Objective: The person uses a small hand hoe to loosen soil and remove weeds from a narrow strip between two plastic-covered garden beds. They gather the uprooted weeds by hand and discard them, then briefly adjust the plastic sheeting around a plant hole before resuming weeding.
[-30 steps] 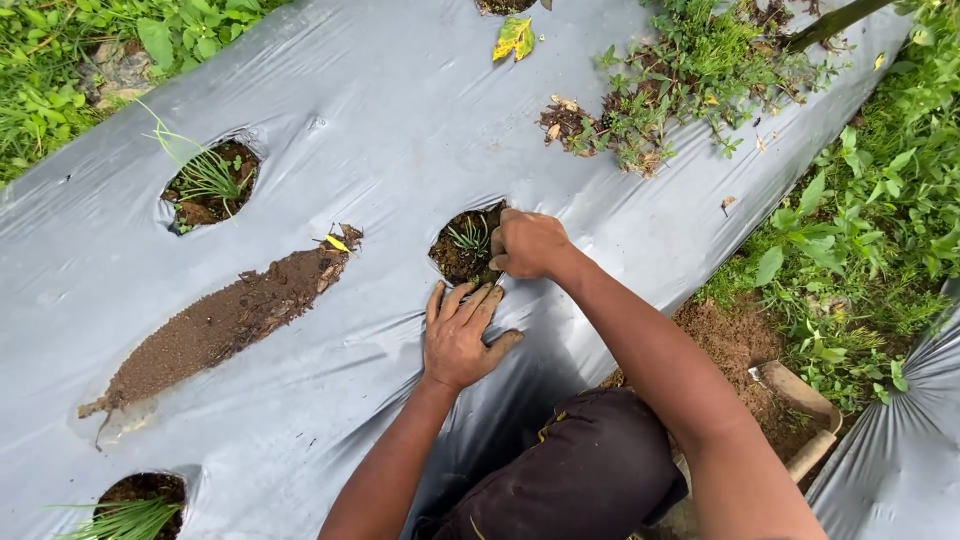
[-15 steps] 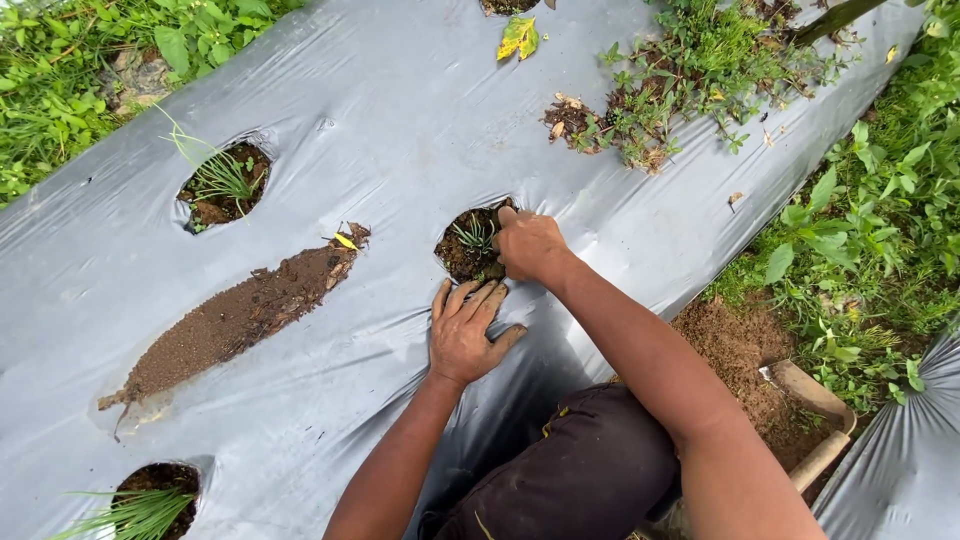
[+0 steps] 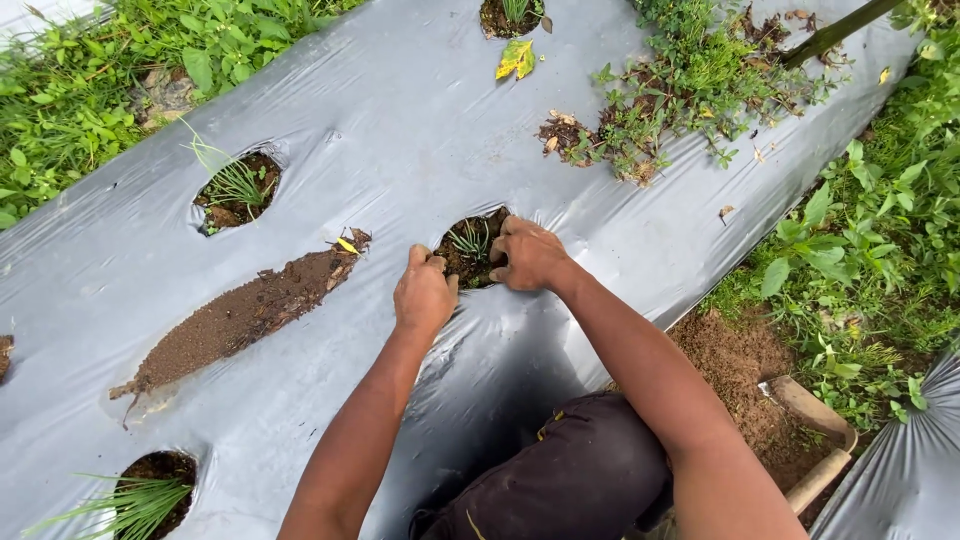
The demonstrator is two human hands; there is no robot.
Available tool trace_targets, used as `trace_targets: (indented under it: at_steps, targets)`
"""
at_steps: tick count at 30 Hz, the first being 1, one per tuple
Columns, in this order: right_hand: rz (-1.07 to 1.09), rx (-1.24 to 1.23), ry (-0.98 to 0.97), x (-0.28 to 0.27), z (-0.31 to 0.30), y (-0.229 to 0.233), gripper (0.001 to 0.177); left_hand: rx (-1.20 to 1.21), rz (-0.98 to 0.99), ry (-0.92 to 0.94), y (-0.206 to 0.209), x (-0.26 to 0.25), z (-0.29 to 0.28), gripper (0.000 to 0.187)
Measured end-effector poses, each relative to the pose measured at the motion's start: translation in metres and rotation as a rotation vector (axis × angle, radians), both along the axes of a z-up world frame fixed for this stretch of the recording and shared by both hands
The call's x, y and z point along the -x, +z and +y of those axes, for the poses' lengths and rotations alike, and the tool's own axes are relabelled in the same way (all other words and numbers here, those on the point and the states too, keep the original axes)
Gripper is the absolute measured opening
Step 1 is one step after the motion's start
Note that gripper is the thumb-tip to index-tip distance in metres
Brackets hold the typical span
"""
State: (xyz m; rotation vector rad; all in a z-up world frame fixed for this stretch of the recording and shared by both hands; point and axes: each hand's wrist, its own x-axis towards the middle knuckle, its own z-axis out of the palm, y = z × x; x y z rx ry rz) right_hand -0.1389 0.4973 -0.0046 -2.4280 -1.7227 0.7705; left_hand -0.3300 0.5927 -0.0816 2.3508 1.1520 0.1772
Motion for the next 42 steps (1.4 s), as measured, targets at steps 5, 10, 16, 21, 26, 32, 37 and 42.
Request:
trace_targets:
  at_steps: [5,10,16,21,26,32,37,42]
  targets:
    - [-0.159,-0.006,0.066,-0.001,0.004,-0.039,0.027,0.027,-0.053,0.048,-0.034,-0.009,0.010,0.020]
    - [-0.039,-0.057,-0.057,-0.007,0.002,-0.024,0.023,0.032,-0.115,0.104,-0.022,-0.001,0.009,0.009]
    - [0.117,-0.148,-0.061,-0.022,-0.003,-0.040,0.019,0.125,-0.180,0.004,0.013,-0.003,-0.025,0.022]
    - [0.140,-0.202,-0.038,-0.028,-0.002,-0.039,0.015,0.110,0.043,0.043,-0.010,-0.021,-0.016,0.022]
    - [0.296,-0.309,-0.136,-0.035,-0.009,-0.037,0.016,0.177,-0.132,0.180,-0.024,-0.002,-0.005,0.026]
    - [0.313,-0.398,-0.150,-0.034,-0.010,-0.032,0.014,0.181,-0.414,0.283,-0.029,0.011,-0.002,0.014]
    - [0.247,-0.394,-0.126,-0.026,-0.006,-0.032,0.014,0.145,-0.364,0.300,-0.014,0.005,-0.003,0.013]
    - [-0.154,-0.248,-0.070,-0.012,0.007,-0.039,0.014,-0.178,-0.189,0.022,-0.016,-0.009,0.016,0.023]
